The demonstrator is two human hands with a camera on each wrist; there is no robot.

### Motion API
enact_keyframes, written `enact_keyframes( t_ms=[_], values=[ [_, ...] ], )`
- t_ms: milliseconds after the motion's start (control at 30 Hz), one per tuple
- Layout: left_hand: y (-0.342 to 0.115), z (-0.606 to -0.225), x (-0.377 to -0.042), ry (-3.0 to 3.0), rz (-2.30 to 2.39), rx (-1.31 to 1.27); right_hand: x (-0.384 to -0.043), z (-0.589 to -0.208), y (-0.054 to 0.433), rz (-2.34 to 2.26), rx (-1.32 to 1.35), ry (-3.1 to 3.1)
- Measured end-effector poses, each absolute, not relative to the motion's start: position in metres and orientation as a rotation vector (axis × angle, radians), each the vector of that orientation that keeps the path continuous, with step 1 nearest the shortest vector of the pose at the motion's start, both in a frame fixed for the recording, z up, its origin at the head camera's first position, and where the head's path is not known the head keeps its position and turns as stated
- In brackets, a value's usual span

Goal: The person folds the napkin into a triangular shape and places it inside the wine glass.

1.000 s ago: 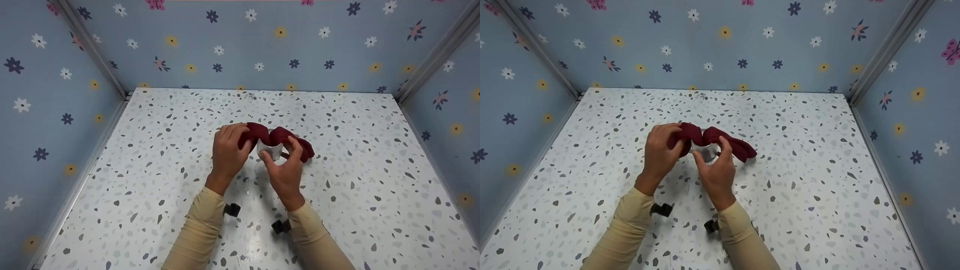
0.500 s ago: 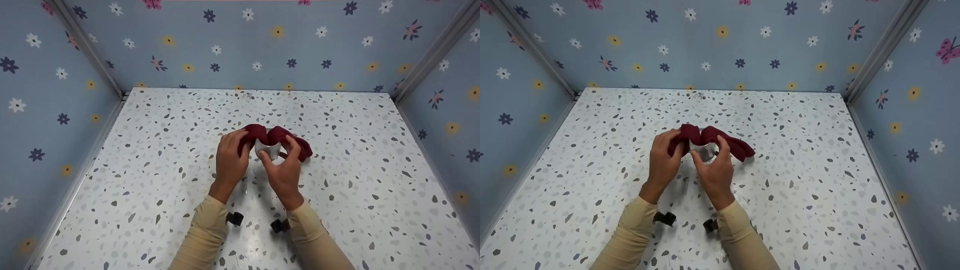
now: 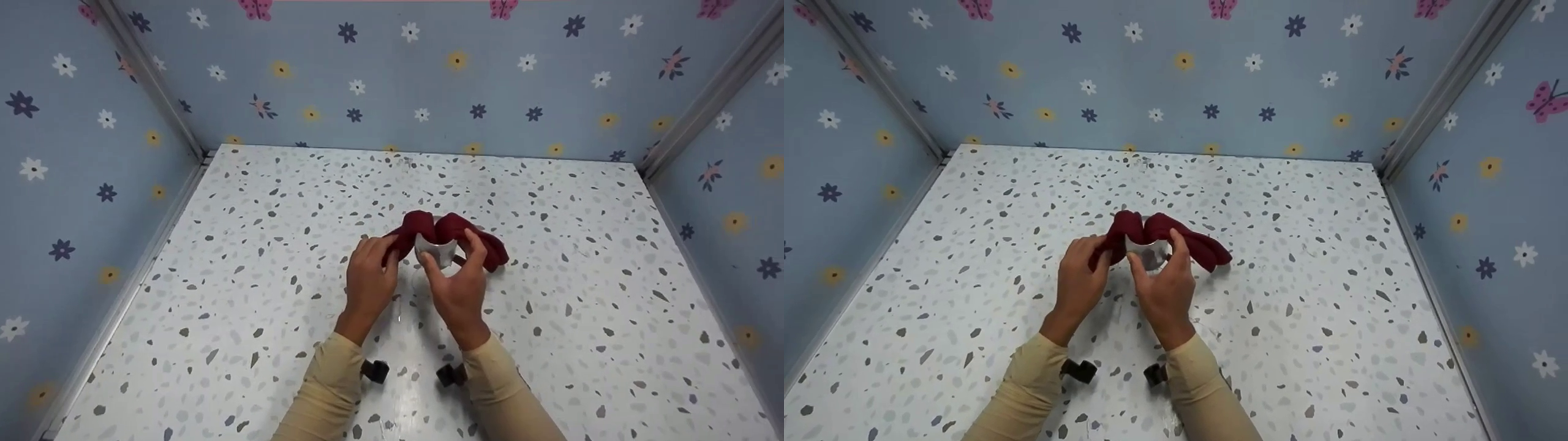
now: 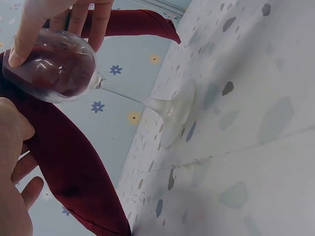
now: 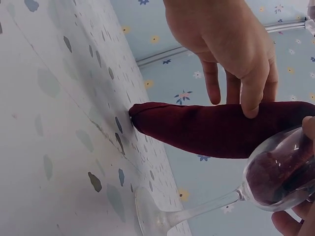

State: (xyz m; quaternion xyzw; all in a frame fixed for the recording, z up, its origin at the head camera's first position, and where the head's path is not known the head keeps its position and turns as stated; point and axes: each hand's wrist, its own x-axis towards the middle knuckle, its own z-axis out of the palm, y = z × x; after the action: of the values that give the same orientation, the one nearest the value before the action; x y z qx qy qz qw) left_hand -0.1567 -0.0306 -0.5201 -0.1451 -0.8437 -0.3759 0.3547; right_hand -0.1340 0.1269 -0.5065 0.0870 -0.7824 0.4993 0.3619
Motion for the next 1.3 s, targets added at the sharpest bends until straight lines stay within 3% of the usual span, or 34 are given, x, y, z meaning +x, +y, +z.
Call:
enact_keyframes(
  t_ms=[1300],
  values=[
    [-0.0384,-0.5242,-0.1596,-2.232,-0.998,-0.278,-0.1376,-0.512,0.1182,1.189,0.172,-1.96]
  ],
)
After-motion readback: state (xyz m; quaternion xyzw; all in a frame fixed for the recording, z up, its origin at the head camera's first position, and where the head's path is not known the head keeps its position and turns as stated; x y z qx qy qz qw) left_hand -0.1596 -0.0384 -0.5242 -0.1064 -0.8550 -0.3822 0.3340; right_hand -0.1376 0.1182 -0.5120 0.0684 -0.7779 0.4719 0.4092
